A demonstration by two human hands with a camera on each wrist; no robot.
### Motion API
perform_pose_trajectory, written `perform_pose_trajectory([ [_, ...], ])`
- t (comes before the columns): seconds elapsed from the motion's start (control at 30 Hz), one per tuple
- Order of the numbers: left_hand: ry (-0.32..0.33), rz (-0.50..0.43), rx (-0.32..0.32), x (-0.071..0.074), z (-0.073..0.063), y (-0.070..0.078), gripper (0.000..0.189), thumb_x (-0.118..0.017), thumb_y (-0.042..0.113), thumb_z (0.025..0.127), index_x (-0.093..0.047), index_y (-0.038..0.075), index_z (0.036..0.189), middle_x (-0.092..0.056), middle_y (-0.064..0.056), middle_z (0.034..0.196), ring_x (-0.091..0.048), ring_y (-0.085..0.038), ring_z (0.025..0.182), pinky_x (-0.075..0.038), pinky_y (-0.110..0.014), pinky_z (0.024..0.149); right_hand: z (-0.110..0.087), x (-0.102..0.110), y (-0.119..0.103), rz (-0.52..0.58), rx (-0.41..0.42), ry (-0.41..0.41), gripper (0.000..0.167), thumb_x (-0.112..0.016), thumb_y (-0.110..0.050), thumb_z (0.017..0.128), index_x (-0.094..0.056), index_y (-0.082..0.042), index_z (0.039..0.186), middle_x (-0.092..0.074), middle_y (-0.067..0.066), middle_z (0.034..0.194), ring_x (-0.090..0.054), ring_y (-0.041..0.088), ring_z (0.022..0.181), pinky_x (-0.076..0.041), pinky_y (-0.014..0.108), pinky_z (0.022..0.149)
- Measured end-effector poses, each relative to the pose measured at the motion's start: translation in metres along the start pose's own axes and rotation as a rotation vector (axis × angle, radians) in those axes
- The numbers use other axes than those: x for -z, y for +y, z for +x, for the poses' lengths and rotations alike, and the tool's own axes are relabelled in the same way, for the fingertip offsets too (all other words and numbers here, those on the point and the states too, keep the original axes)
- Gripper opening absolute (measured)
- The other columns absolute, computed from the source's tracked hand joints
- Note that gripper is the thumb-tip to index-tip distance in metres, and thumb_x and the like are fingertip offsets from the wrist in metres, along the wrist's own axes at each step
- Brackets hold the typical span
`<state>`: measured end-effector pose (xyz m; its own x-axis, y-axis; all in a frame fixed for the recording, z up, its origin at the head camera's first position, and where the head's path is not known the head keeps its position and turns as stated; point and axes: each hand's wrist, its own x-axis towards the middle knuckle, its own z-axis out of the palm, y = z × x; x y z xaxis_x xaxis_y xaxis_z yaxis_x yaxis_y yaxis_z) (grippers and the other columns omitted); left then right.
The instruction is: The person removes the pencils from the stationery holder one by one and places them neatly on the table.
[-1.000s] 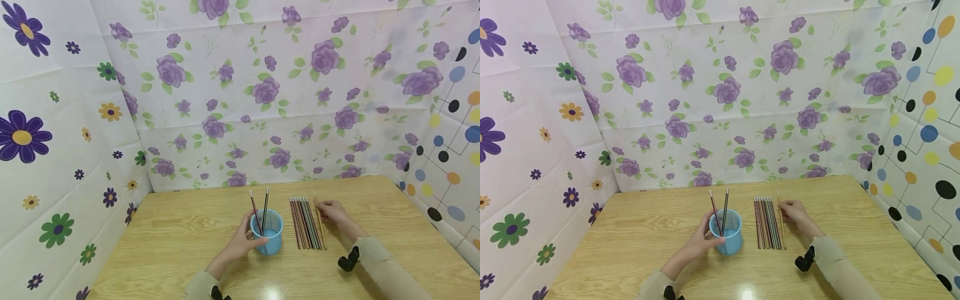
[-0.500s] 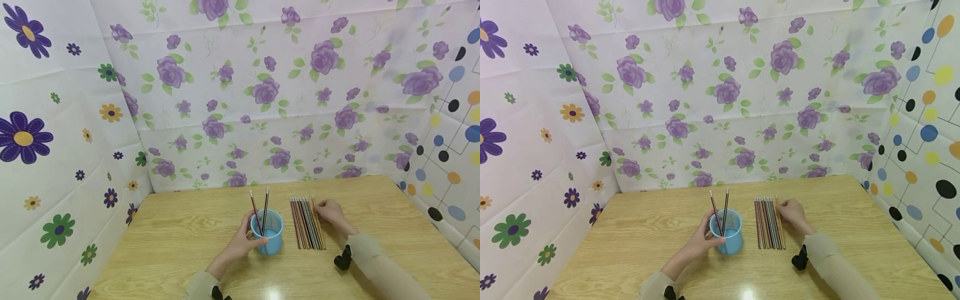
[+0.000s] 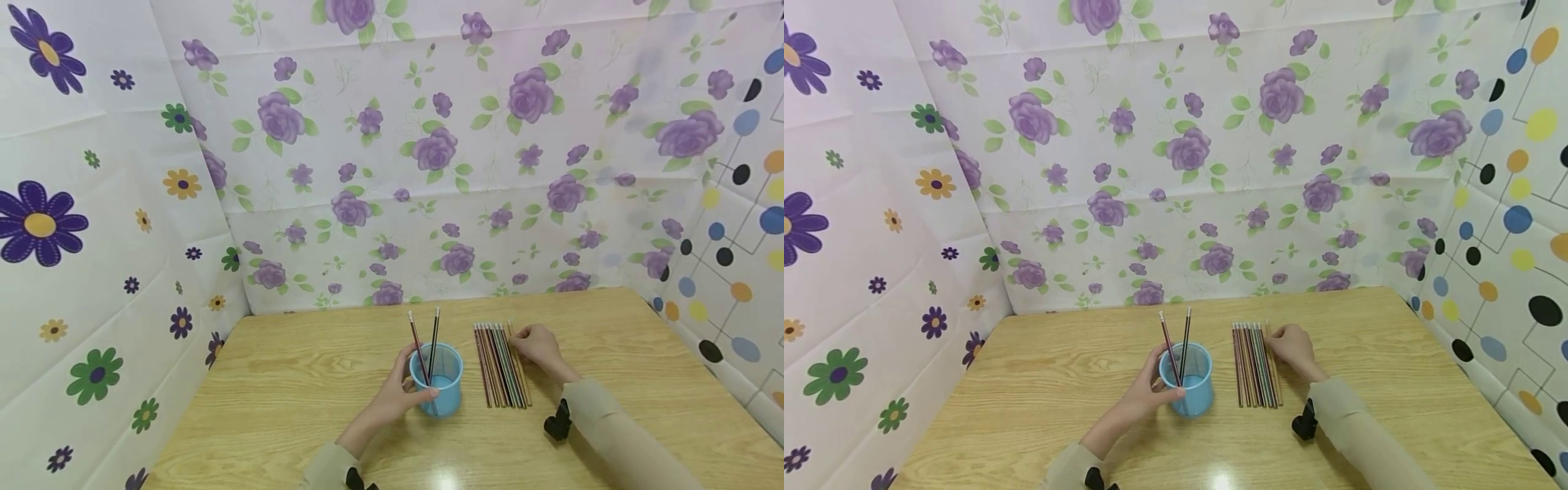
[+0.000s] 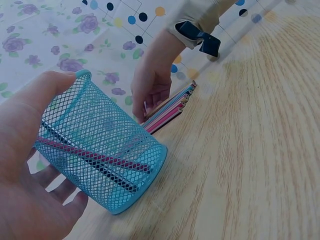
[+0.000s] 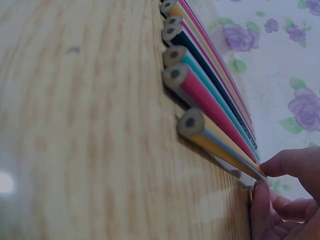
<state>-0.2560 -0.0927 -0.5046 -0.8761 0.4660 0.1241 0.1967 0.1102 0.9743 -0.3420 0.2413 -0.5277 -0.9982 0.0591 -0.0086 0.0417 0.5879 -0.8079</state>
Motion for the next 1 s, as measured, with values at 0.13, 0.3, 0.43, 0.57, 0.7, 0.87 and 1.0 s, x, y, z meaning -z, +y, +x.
perform_pose_trajectory([
  [0.13,0.006,0.004,0.006,0.000,0.000,0.000,0.084,-0.075,0.022,0.092,-0.021,0.018,0.156,-0.034,-0.019,0.155,-0.035,-0.037,0.141,-0.029,-0.055,0.116,0.000,-0.001,0.002,-0.008,0.010,0.012,0.021,-0.062,-0.014,0.095,-0.068,0.007,0.094,-0.064,0.007,0.067,-0.058,0.017,0.056,-0.050,0.030,0.050],
  [0.3,0.011,0.002,0.008,-0.001,0.000,0.000,0.083,-0.075,0.019,0.092,-0.022,0.017,0.156,-0.035,-0.019,0.154,-0.036,-0.036,0.140,-0.028,-0.056,0.116,-0.001,0.000,0.002,-0.007,0.011,0.016,0.023,-0.063,-0.017,0.097,-0.067,0.006,0.093,-0.064,0.007,0.065,-0.059,0.017,0.055,-0.050,0.031,0.050],
  [0.43,0.010,0.001,0.009,-0.001,0.000,0.000,0.085,-0.075,0.021,0.092,-0.020,0.016,0.156,-0.035,-0.019,0.154,-0.036,-0.036,0.141,-0.028,-0.056,0.116,-0.002,0.002,0.001,0.035,-0.001,0.000,0.024,-0.061,-0.016,0.099,-0.065,0.007,0.095,-0.065,0.009,0.067,-0.062,0.018,0.056,-0.053,0.032,0.051],
  [0.57,0.005,0.001,0.006,0.000,0.000,-0.001,0.087,-0.075,0.023,0.092,-0.018,0.013,0.157,-0.033,-0.020,0.155,-0.034,-0.037,0.142,-0.027,-0.056,0.116,-0.002,0.005,-0.002,0.048,0.000,0.000,0.024,-0.057,-0.015,0.099,-0.065,0.007,0.098,-0.065,0.010,0.070,-0.061,0.019,0.058,-0.052,0.032,0.053],
  [0.7,0.001,0.003,0.004,0.000,0.000,0.000,0.087,-0.074,0.023,0.092,-0.017,0.014,0.157,-0.032,-0.020,0.156,-0.032,-0.038,0.143,-0.027,-0.056,0.116,-0.001,0.008,-0.005,0.072,-0.003,0.002,0.026,-0.054,-0.015,0.099,-0.064,0.008,0.105,-0.065,0.010,0.071,-0.059,0.019,0.059,-0.050,0.031,0.053],
  [0.87,0.001,0.007,0.003,0.000,0.000,-0.001,0.087,-0.074,0.023,0.092,-0.017,0.013,0.158,-0.032,-0.021,0.156,-0.033,-0.039,0.142,-0.027,-0.057,0.116,-0.002,0.011,-0.011,0.113,0.006,-0.014,0.029,-0.051,-0.014,0.099,-0.062,0.010,0.110,-0.064,0.012,0.071,-0.060,0.018,0.058,-0.051,0.030,0.052],
  [1.0,0.002,0.009,0.000,0.000,0.000,-0.001,0.089,-0.075,0.024,0.092,-0.016,0.010,0.158,-0.032,-0.021,0.156,-0.035,-0.038,0.141,-0.027,-0.058,0.116,-0.004,0.012,-0.016,0.126,0.039,0.008,0.031,-0.050,-0.015,0.100,-0.061,0.009,0.115,-0.066,0.017,0.085,-0.063,0.021,0.068,-0.055,0.031,0.058],
])
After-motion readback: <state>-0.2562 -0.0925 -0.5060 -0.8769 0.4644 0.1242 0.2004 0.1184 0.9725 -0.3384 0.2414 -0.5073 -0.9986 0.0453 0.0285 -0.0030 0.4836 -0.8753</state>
